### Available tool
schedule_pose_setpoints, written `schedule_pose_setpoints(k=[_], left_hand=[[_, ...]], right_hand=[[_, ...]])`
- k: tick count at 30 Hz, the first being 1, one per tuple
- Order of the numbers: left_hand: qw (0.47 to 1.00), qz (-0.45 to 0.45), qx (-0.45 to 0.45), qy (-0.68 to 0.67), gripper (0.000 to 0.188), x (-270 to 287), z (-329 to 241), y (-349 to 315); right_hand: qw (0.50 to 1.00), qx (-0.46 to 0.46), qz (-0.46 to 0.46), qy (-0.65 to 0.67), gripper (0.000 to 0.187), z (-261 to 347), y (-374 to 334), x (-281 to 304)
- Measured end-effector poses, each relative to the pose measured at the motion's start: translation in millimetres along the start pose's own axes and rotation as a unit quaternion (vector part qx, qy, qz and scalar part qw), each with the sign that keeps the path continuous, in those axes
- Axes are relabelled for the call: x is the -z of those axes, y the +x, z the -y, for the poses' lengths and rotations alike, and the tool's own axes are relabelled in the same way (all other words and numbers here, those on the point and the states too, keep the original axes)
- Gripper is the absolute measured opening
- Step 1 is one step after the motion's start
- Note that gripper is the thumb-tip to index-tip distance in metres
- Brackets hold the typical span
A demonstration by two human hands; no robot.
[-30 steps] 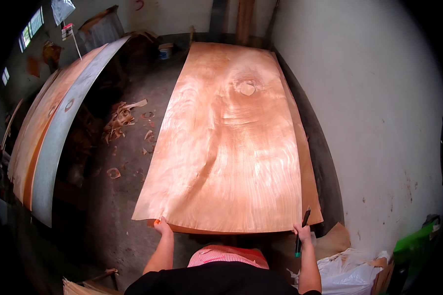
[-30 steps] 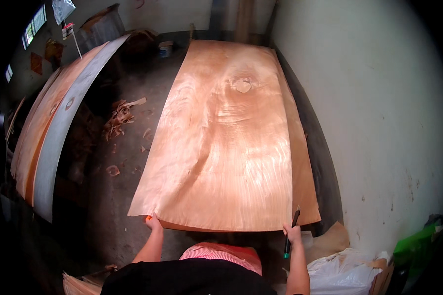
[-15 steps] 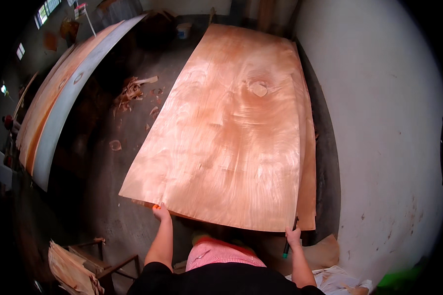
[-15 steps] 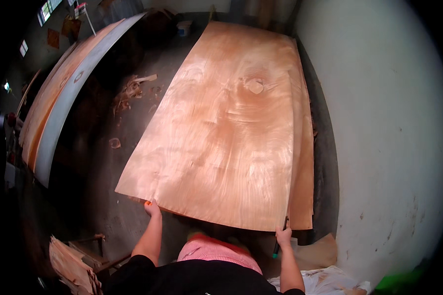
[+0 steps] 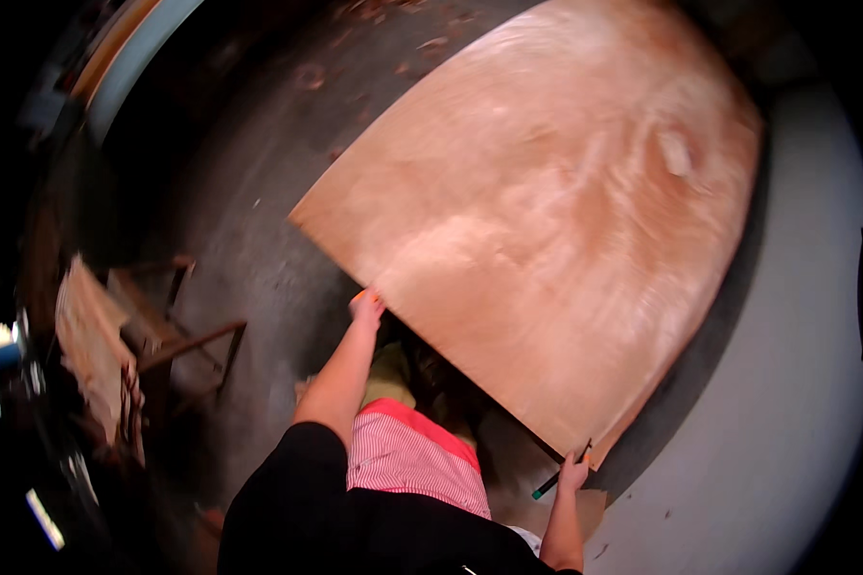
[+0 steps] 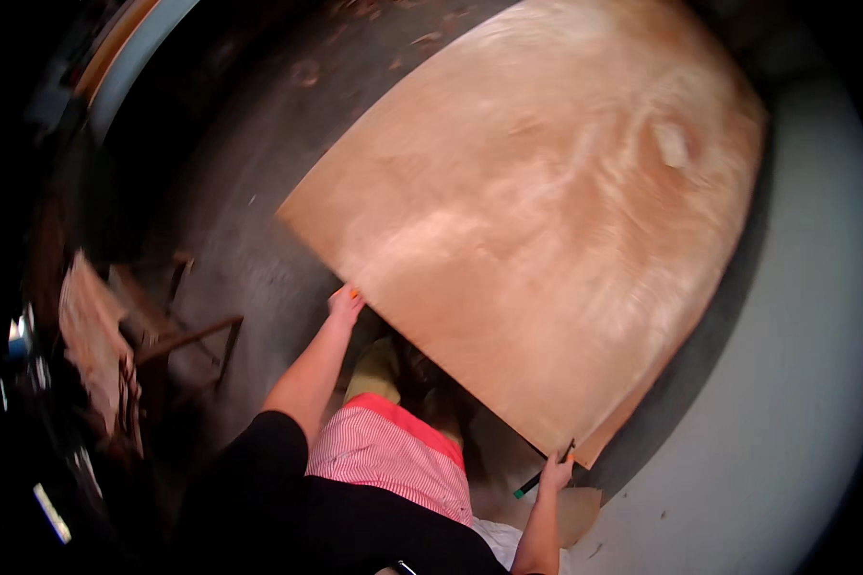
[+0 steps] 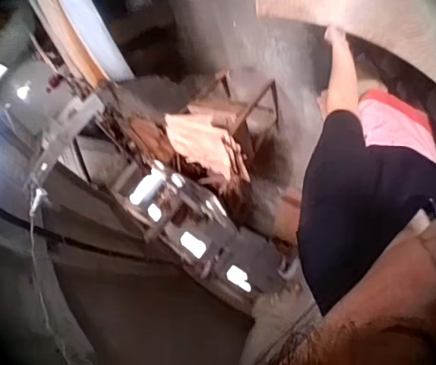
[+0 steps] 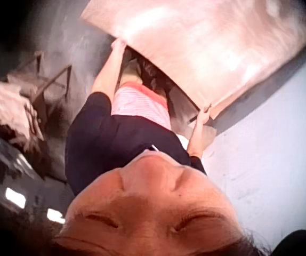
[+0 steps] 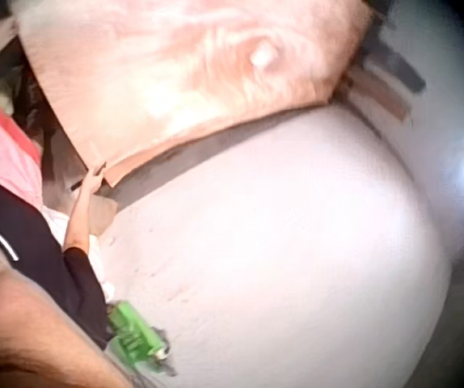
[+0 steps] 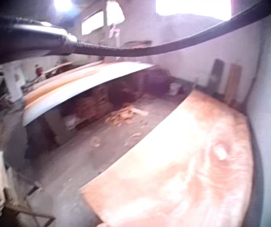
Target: The person uses a flexible ruler and a marker to draw a curved line on a large wooden board. They then use a utility knife to cut small rectangular patches from a stack of thin wood veneer. The person applies these patches to specific areas on the board, likely to fill imperfections or holes, and uses a brush to smooth them down.
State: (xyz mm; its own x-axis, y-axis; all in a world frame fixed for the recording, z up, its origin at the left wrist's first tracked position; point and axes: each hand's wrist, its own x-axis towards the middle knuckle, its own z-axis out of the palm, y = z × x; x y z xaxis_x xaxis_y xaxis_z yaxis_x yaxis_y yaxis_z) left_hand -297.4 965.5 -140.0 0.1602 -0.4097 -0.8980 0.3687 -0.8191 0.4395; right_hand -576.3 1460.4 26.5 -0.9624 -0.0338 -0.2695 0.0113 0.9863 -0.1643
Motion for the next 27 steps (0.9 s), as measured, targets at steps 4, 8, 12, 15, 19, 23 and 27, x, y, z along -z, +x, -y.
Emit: schedule_pose_setpoints(k=[4,8,12,15,19,23,27], left_hand=[[0.999,0.005,0.033,-0.029,0.028,-1.6,11.0,30.1],[0.999,0.031,0.002,0.034,0.022,-10.1,18.6,35.5],[0.995,-0.027,-0.039,0.083,0.015,-21.1,27.1,44.2],[0.989,-0.059,-0.065,0.116,0.012,-25.5,26.7,52.6],[0.979,-0.089,-0.092,0.16,0.011,-21.3,42.2,71.1],[0.974,-0.094,-0.081,0.191,0.012,-18.2,40.5,80.7],[0.947,-0.13,-0.078,0.281,0.014,-29.1,34.4,72.5]], right_hand=[[0.994,-0.074,0.043,-0.071,0.041,32.0,-11.1,5.5],[0.991,-0.055,0.03,-0.121,0.045,16.8,-0.9,-2.5],[0.986,-0.064,0.062,-0.14,0.047,20.2,3.5,-2.0],[0.989,-0.053,0.071,-0.115,0.047,47.1,-8.7,-5.2],[0.991,-0.041,0.07,-0.106,0.046,7.9,2.4,-12.5],[0.989,-0.066,0.09,-0.099,0.045,16.6,0.4,-17.3],[0.988,-0.077,0.089,-0.104,0.044,21.9,-0.6,-16.2]])
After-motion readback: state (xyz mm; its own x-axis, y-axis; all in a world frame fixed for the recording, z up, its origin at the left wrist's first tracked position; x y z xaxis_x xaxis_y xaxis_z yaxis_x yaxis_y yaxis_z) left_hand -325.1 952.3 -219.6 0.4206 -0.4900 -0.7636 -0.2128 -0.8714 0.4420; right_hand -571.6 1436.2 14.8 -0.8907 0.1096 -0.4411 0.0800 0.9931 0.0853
